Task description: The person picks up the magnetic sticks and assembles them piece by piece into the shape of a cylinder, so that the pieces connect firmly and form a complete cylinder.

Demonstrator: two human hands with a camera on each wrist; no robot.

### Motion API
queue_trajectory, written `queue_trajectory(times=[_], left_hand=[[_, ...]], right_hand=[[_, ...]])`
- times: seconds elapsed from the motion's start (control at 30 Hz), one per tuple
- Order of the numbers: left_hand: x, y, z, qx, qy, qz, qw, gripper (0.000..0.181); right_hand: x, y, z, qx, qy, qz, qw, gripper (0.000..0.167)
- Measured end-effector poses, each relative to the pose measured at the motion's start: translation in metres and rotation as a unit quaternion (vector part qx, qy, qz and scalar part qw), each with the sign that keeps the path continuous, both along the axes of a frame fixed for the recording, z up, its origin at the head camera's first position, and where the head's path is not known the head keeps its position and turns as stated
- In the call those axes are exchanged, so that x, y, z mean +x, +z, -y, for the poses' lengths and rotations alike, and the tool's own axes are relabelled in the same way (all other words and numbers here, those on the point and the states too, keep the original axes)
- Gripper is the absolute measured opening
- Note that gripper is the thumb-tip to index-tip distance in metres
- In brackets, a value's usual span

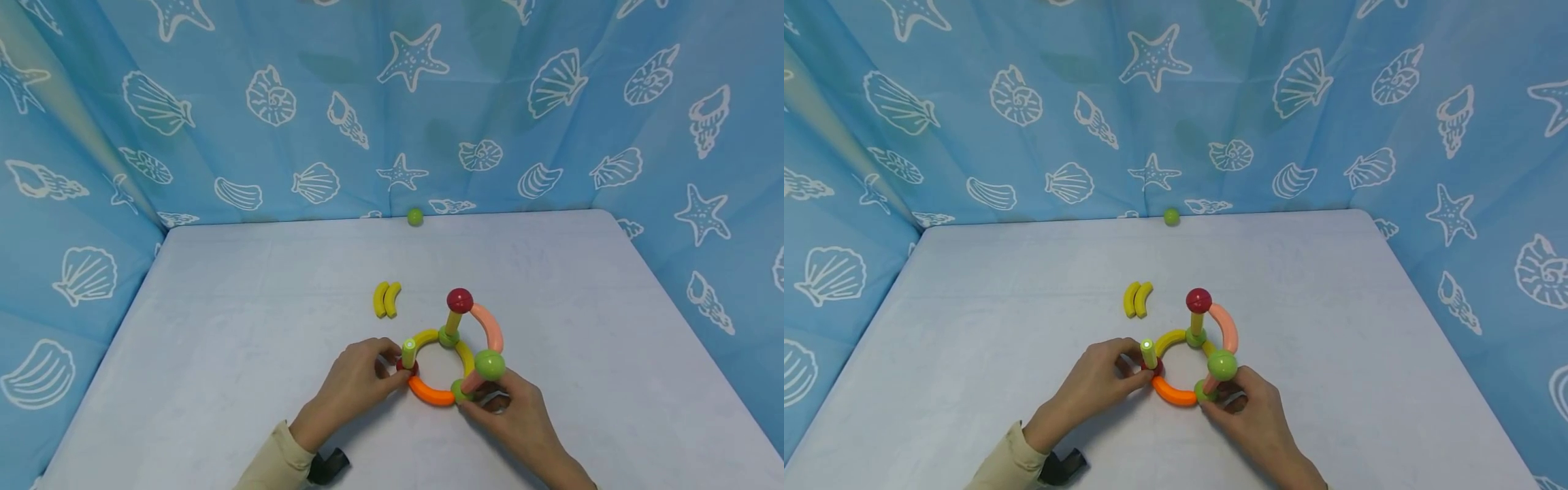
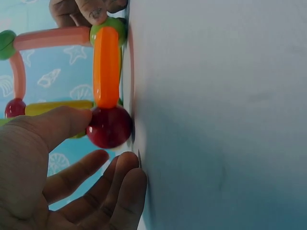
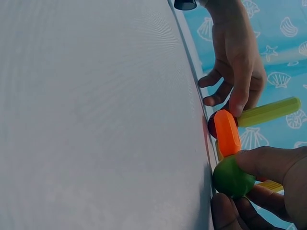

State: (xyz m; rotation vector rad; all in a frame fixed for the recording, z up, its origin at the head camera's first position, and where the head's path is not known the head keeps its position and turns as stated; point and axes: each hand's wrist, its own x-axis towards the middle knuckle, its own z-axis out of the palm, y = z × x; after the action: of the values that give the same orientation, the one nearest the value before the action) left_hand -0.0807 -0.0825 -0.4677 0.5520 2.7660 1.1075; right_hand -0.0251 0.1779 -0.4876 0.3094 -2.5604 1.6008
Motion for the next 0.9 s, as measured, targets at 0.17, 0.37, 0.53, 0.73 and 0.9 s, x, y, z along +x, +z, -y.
queue_trajectory(times=[0.17, 0.37, 0.53, 0.73, 0.9], left_hand=[[-0.001, 0.0, 0.008, 0.002, 0.004, 0.003, 1.0, 0.026], [-0.003, -0.004, 0.012, 0.016, -0.008, 0.018, 0.9997, 0.028], [-0.004, -0.004, 0.013, 0.02, -0.015, 0.019, 0.9995, 0.029], [-0.009, 0.002, 0.021, 0.016, -0.01, 0.012, 0.9997, 0.027], [-0.022, 0.008, 0.032, 0.049, 0.02, 0.006, 0.9986, 0.021]], right_hand=[[0.0, -0.001, 0.0, 0.005, -0.003, -0.003, 1.0, 0.04], [-0.001, -0.002, 0.001, 0.006, 0.002, 0.003, 1.0, 0.039], [-0.003, -0.002, 0.001, 0.015, -0.002, 0.021, 0.9997, 0.042], [-0.002, -0.002, 0.002, 0.006, 0.003, 0.013, 0.9999, 0.041], [-0.001, -0.003, 0.002, -0.007, 0.01, -0.003, 0.9999, 0.038]])
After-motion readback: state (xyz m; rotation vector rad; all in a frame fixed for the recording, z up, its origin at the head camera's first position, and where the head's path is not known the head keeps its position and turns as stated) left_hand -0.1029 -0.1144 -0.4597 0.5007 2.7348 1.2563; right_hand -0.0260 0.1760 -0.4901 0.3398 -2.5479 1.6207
